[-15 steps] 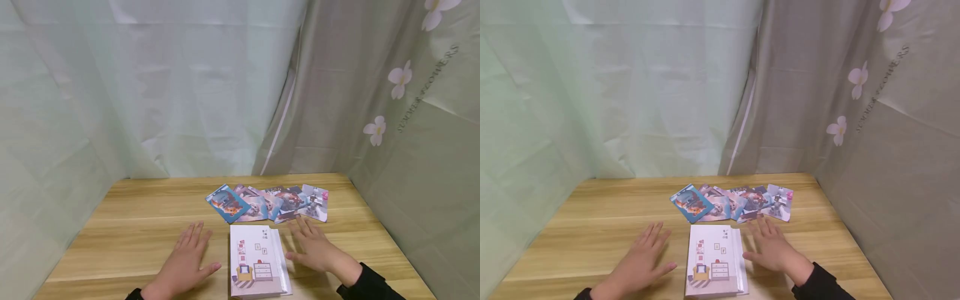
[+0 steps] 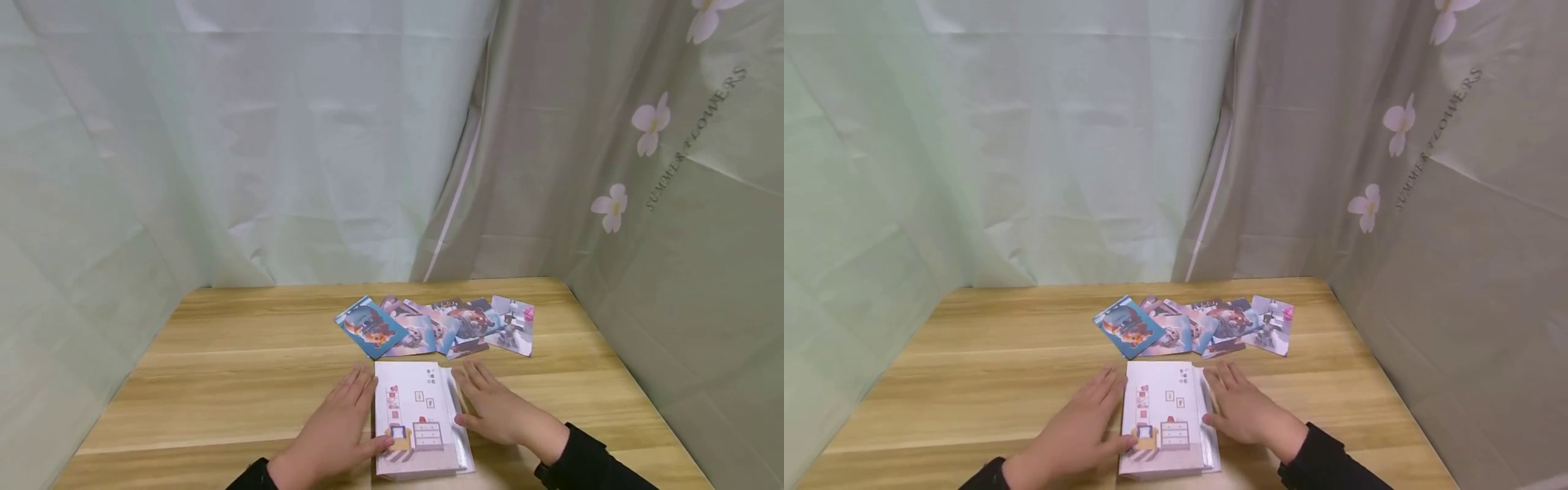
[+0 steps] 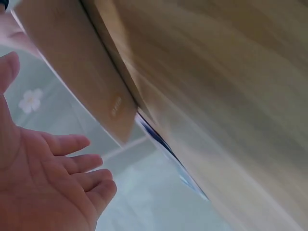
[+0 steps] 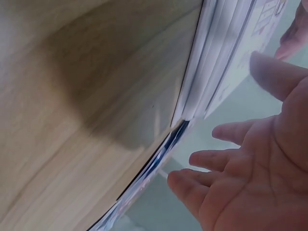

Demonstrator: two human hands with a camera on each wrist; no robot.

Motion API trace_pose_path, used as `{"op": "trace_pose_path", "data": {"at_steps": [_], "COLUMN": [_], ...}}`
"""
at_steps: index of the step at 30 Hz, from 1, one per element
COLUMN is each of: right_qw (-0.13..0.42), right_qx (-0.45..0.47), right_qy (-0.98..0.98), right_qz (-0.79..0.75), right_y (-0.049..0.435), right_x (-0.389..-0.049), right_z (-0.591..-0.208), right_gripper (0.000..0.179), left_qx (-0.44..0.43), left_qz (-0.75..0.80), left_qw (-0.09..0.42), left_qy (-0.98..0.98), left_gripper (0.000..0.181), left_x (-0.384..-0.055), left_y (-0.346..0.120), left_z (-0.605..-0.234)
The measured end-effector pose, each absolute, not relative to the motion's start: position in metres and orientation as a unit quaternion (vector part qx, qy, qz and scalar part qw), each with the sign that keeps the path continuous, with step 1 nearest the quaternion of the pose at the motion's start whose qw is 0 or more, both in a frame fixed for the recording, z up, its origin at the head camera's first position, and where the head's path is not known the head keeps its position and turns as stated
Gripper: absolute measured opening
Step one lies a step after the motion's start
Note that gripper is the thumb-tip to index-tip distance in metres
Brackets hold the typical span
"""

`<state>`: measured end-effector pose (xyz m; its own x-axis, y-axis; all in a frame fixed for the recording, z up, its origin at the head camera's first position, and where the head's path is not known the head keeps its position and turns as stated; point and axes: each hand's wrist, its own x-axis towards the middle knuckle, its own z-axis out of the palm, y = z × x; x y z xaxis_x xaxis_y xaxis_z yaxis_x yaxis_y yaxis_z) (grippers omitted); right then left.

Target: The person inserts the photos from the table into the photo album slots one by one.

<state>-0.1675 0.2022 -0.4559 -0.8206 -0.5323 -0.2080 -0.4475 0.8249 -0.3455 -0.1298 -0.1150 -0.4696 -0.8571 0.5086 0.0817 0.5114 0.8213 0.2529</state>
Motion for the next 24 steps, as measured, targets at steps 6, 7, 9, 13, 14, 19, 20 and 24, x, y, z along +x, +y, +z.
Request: {"op": "trace_pose_path", "data": {"at_steps": [6,7,9,13,14,19,20,24], "right_qw": [0.137,0.135,0.133,0.138,0.142,0.158,0.159,0.166], "right_qx": [-0.268,-0.270,-0.271,-0.272,-0.273,-0.279,-0.278,-0.273], "right_qy": [0.943,0.943,0.943,0.942,0.941,0.935,0.935,0.935], "right_qz": [-0.139,-0.141,-0.143,-0.141,-0.144,-0.152,-0.154,-0.156], "right_y": [0.195,0.194,0.192,0.184,0.182,0.175,0.174,0.172], "right_x": [-0.166,-0.167,-0.167,-0.169,-0.169,-0.168,-0.168,-0.172], "right_z": [-0.460,-0.462,-0.464,-0.469,-0.470,-0.472,-0.472,-0.475], "right_gripper": [0.074,0.073,0.072,0.067,0.065,0.059,0.058,0.058], "left_qx": [-0.293,-0.300,-0.312,-0.328,-0.330,-0.331,-0.331,-0.330], "left_qz": [-0.127,-0.128,-0.124,-0.112,-0.106,-0.086,-0.084,-0.078], "left_qw": [-0.013,-0.012,-0.010,-0.018,-0.021,-0.029,-0.027,-0.015], "left_qy": [-0.947,-0.945,-0.942,-0.938,-0.938,-0.939,-0.939,-0.941], "left_gripper": [0.099,0.099,0.100,0.103,0.104,0.107,0.108,0.107], "left_x": [-0.125,-0.124,-0.122,-0.119,-0.119,-0.115,-0.114,-0.114], "left_y": [-0.096,-0.093,-0.089,-0.080,-0.078,-0.073,-0.072,-0.071], "left_z": [-0.470,-0.470,-0.472,-0.475,-0.475,-0.478,-0.478,-0.481]}}
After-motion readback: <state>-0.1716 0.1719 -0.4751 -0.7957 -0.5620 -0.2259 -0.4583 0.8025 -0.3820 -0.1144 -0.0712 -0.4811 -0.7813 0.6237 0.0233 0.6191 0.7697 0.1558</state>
